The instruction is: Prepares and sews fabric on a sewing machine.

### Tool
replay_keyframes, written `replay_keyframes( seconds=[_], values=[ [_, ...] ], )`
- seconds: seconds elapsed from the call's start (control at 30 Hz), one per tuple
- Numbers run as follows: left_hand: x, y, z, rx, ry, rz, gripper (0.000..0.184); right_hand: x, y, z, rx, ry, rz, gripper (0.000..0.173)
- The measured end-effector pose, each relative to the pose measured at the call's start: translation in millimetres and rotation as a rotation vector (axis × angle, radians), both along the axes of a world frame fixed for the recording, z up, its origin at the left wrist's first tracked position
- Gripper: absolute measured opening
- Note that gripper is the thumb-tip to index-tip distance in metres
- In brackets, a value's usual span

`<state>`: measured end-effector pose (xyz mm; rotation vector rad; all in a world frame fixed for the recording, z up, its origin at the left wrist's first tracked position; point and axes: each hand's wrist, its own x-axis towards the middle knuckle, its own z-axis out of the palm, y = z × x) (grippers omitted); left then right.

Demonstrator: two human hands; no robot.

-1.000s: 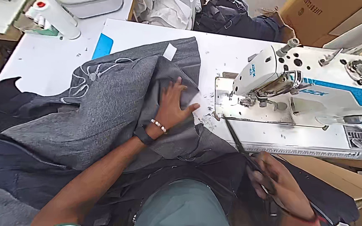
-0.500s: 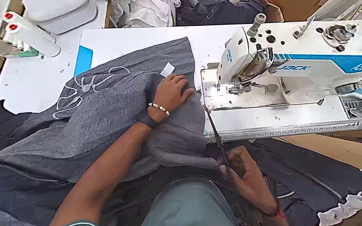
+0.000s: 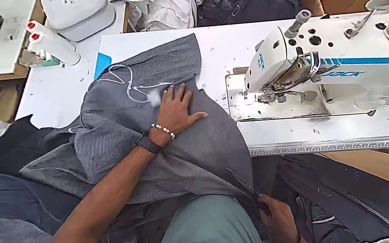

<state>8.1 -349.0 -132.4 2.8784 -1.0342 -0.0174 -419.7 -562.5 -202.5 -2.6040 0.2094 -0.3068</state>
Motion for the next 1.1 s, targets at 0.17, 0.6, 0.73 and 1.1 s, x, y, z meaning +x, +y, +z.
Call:
replay_keyframes(
  seconds=[0.17, 0.6, 0.73, 1.1],
  values=[
    [-43, -19, -11, -0.087, 0.011, 0.010, 0.100, -36, 17, -16, 0.138, -0.050, -0.152, 0.034],
    [-83, 3, -18, -0.063, 0.040, -0.226, 0.099, 72, -5, 80, 0.952, 0.129, 0.007, 0.034],
    [-72, 21, -16, -0.028, 0.047, -0.370, 0.109, 74, -15, 87, 0.559, 0.242, 0.067, 0.042],
    [-78, 22, -21, -0.056, 0.043, -0.421, 0.121, 121, 12, 88, 0.307, 0.323, 0.121, 0.030]
  ],
)
